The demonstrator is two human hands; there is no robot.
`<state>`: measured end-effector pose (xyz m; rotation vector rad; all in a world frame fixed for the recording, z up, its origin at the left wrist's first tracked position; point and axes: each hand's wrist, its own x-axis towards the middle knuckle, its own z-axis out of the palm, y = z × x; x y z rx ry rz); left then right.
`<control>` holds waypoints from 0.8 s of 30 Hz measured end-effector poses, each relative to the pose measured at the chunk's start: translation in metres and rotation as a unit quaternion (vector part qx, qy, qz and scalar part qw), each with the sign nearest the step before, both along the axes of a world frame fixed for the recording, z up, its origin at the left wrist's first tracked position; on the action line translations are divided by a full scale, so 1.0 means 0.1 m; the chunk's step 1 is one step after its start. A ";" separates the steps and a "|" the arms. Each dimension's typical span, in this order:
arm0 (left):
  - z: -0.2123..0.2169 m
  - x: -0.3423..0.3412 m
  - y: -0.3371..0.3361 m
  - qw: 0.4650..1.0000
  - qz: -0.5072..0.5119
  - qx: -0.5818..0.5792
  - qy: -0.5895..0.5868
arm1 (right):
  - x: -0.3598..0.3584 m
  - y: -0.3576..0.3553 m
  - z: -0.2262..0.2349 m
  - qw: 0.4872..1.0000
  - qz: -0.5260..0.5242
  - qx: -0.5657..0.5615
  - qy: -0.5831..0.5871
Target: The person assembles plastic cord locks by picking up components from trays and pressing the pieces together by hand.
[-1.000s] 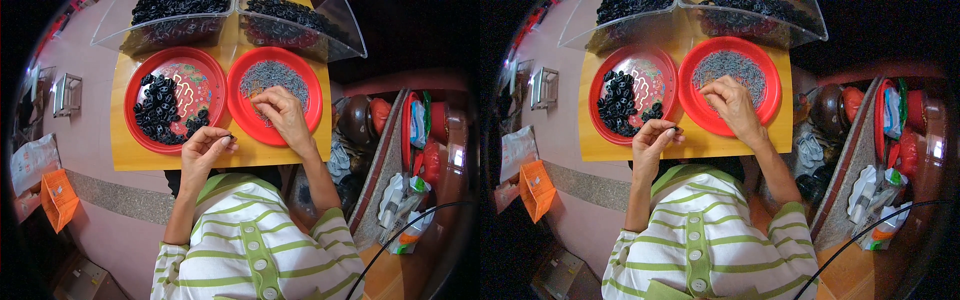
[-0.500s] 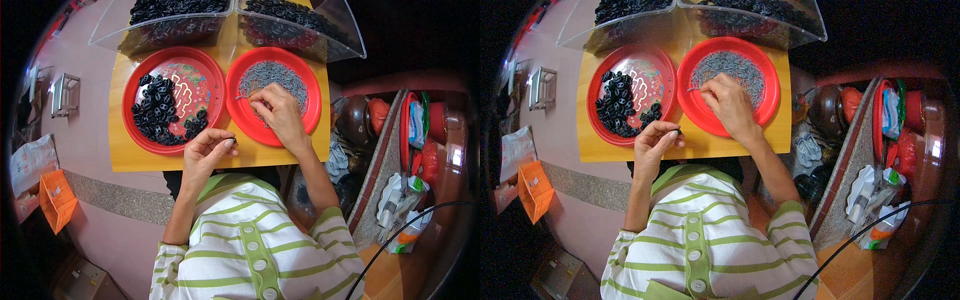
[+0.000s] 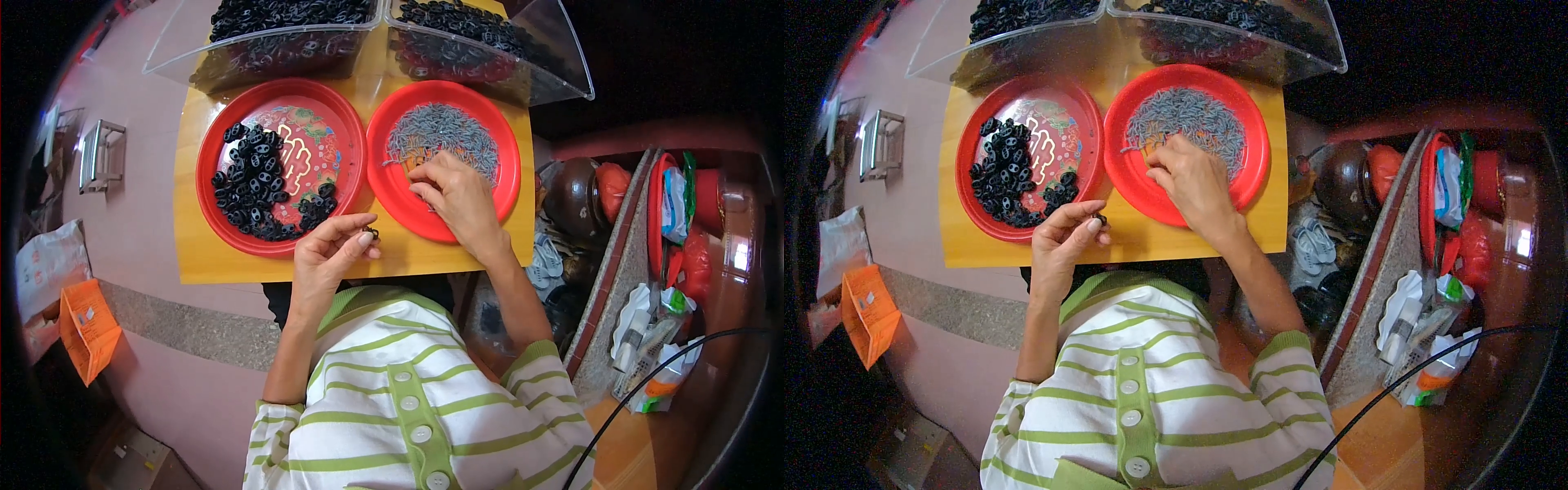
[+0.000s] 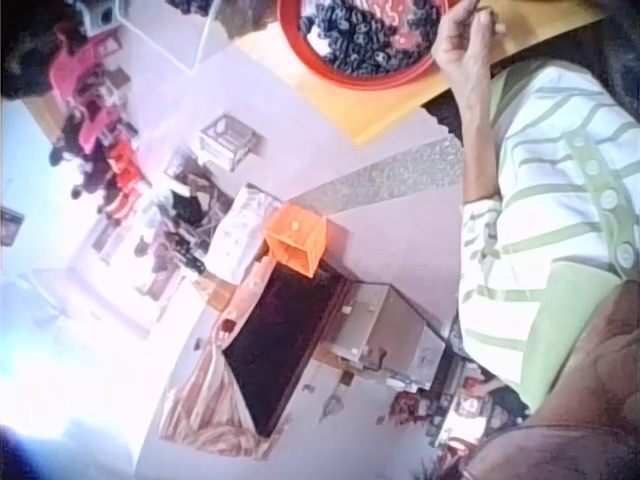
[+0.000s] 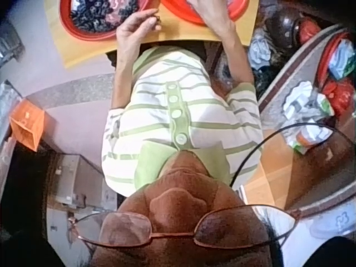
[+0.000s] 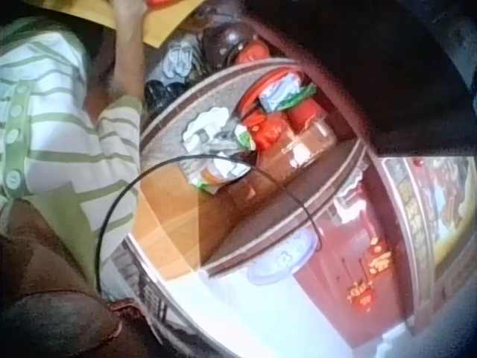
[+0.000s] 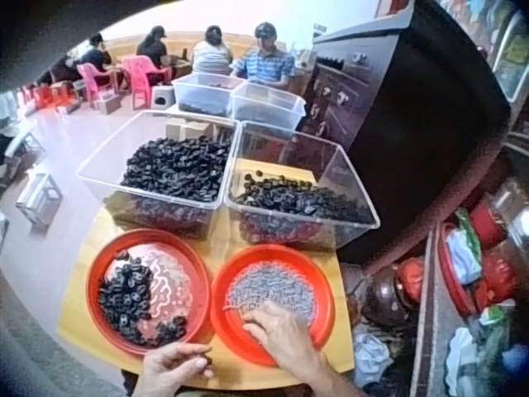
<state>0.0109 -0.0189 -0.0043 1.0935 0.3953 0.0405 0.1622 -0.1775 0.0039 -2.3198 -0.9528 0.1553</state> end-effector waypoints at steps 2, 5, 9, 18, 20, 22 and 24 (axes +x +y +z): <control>0.00 0.02 0.00 1.000 0.003 -0.017 0.004 | -0.02 -0.01 -0.02 1.000 -0.002 -0.005 -0.012; -0.04 0.00 0.01 1.000 0.005 -0.021 -0.009 | -0.04 -0.02 -0.04 0.999 0.006 -0.016 -0.038; -0.02 0.01 0.01 0.999 0.020 -0.046 -0.018 | -0.06 -0.01 -0.06 0.997 0.024 -0.006 -0.069; 0.04 0.00 0.00 0.991 0.042 -0.121 -0.035 | -0.17 0.06 0.11 0.976 -0.038 0.162 0.139; 0.05 0.01 -0.01 0.992 0.047 -0.103 -0.050 | -0.19 0.06 0.18 0.974 -0.029 0.167 0.149; 0.01 0.01 -0.01 0.993 0.063 -0.077 -0.062 | -0.25 0.05 0.18 0.972 -0.019 0.173 0.160; 0.00 0.01 -0.01 0.994 0.069 -0.060 -0.053 | -0.35 0.06 0.14 0.936 -0.014 0.206 0.286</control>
